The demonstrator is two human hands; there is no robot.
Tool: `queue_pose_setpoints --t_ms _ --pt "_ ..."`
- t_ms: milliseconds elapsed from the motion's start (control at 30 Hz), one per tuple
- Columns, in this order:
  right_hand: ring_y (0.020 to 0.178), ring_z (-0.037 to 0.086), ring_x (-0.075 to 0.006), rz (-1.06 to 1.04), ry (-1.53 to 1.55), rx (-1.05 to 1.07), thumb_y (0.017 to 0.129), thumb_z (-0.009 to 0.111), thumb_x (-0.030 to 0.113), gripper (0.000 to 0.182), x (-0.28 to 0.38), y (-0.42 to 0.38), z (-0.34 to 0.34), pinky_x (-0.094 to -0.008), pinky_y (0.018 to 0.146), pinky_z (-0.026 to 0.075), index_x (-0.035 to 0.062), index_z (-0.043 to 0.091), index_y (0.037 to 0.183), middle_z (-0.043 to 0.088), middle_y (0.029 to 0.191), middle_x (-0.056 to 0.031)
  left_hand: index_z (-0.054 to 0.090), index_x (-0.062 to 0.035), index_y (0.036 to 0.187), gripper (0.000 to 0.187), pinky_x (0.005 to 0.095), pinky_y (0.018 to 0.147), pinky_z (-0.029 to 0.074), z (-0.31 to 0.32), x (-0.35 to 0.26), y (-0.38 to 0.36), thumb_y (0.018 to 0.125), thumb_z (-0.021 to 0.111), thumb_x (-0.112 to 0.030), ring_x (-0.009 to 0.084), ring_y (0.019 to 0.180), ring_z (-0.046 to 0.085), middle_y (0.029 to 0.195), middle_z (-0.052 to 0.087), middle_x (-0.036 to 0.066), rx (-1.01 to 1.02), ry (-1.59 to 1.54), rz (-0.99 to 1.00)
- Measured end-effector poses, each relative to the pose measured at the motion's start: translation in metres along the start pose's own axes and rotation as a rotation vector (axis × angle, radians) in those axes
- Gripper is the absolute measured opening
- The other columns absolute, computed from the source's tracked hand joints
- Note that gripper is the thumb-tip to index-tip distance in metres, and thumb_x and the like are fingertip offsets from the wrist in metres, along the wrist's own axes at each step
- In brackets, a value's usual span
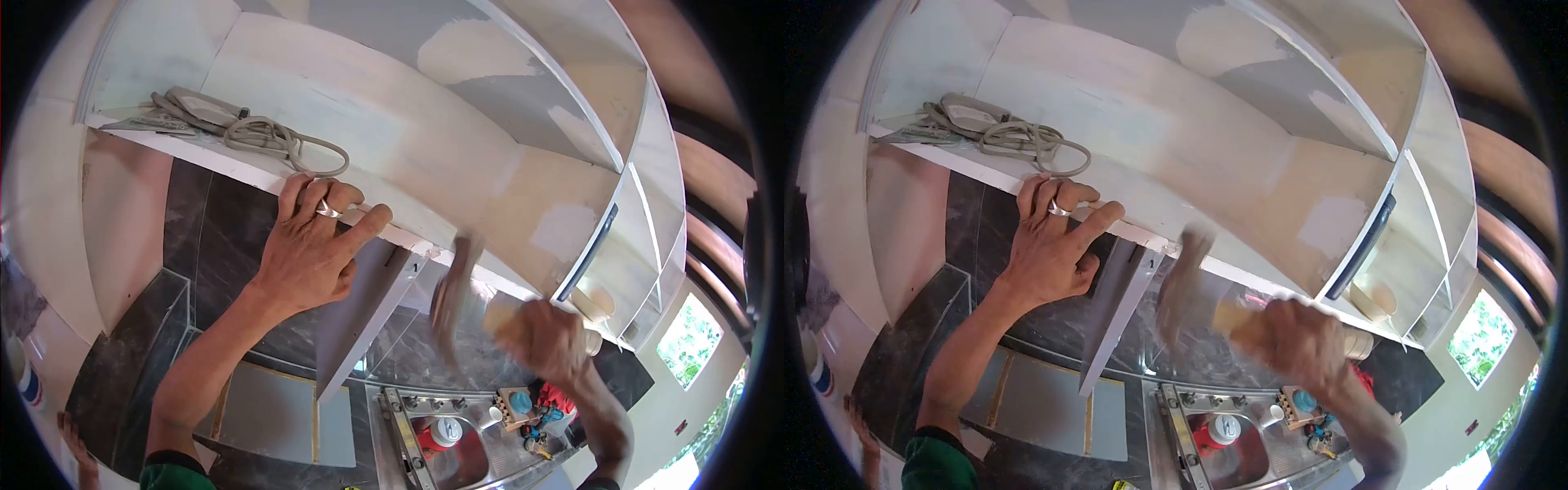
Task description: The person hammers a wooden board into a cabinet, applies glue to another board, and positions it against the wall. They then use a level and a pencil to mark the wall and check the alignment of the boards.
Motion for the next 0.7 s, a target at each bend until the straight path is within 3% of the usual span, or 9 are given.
queue_pose_setpoints --t_ms 33,100,233,300,367,433,500,567,700 --pt "0.048 0.054 -0.0175 -0.005 -0.002 0.005 0.059 0.072 0.024 0.025 0.005 -0.005 -0.002 -0.0311 0.041 0.042 0.01 0.055 0.071 0.051 0.059 -0.0019 0.056 -0.0193 0.118 0.069 0.0493 0.102 0.024 0.002 0.001 -0.001 0.052 0.065 -0.005 0.0287 0.108 0.04 0.109 0.044 0.006 -0.002 -0.002 -0.006" --pt "0.048 0.054 -0.0191 -0.437 0.1 0.131 0.063 0.072 0.023 0.026 0.05 -0.025 0.004 -0.0323 0.042 0.042 0.0085 0.055 0.075 0.05 0.058 -0.0025 0.056 -0.0195 0.119 0.069 0.0491 0.102 0.024 0.002 0.0 -0.002 0.052 0.066 -0.005 0.029 0.109 0.04 0.109 0.044 0.006 -0.057 0.045 0.01" --pt "0.048 0.054 -0.0198 -0.623 0.038 0.225 0.065 0.072 0.021 0.026 0.073 -0.029 0.009 -0.0332 0.042 0.042 0.0076 0.055 0.079 0.049 0.057 -0.003 0.056 -0.02 0.119 0.07 0.0491 0.102 0.024 0.003 0.0 -0.002 0.051 0.066 -0.005 0.0295 0.109 0.04 0.109 0.044 0.006 -0.046 0.049 0.009" --pt "0.047 0.054 -0.0214 -0.418 -0.002 0.125 0.066 0.073 0.024 0.028 0.029 -0.013 0.022 -0.0346 0.042 0.043 0.007 0.054 0.077 0.049 0.057 -0.0039 0.051 -0.0223 0.12 0.07 0.0474 0.104 0.024 0.002 0.0 -0.002 0.055 0.07 -0.008 0.0278 0.108 0.04 0.11 0.045 0.006 -0.002 0.07 0.0" --pt "0.048 0.055 -0.0246 0.205 -0.074 0.075 0.071 0.072 0.028 0.029 -0.007 0.011 0.011 -0.0365 0.043 0.044 0.0061 0.053 0.076 0.051 0.059 -0.0064 0.054 -0.0212 0.119 0.07 0.0482 0.103 0.024 0.001 -0.001 -0.002 0.052 0.067 -0.006 0.0283 0.108 0.04 0.109 0.044 0.006 -0.003 0.025 -0.003" --pt "0.05 0.056 -0.026 0.301 -0.007 0.032 0.074 0.071 0.029 0.031 -0.017 0.004 0.004 -0.038 0.044 0.045 0.0052 0.051 0.075 0.052 0.06 -0.0082 0.057 -0.02 0.118 0.07 0.0491 0.102 0.024 0.001 0.002 0.0 0.05 0.064 -0.005 0.0288 0.109 0.04 0.109 0.044 0.006 -0.012 -0.006 -0.017" --pt "0.052 0.055 -0.0233 -0.168 0.039 0.182 0.068 0.074 0.026 0.03 0.019 -0.024 0.013 -0.0355 0.045 0.045 0.0032 0.057 0.076 0.053 0.065 -0.0056 0.056 -0.0201 0.118 0.071 0.049 0.103 0.024 0.001 0.0 -0.001 0.05 0.064 -0.005 0.0285 0.108 0.04 0.109 0.044 0.006 -0.039 0.004 0.008" --pt "0.051 0.055 -0.0215 -0.489 0.016 0.249 0.068 0.073 0.027 0.028 0.071 -0.036 0.013 -0.035 0.045 0.045 0.0046 0.058 0.075 0.052 0.064 -0.0039 0.056 -0.0203 0.119 0.071 0.049 0.103 0.024 0.003 0.001 -0.002 0.05 0.065 -0.005 0.0286 0.108 0.04 0.109 0.044 0.006 -0.049 0.017 0.005" --pt "0.051 0.056 -0.0223 -0.589 0.061 0.283 0.073 0.072 0.028 0.028 0.08 -0.031 0.02 -0.0351 0.046 0.045 0.0047 0.058 0.073 0.054 0.064 -0.0043 0.05 -0.0224 0.121 0.072 0.0473 0.105 0.023 0.004 0.001 -0.003 0.054 0.072 -0.009 0.0287 0.109 0.04 0.109 0.042 0.007 -0.019 0.077 0.004"
Point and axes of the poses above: each hand's wrist, its own y-axis towards the middle knuckle, its own z-axis out of the palm, x = y × z, the point moved 7 cm from there along y, towards the middle knuckle
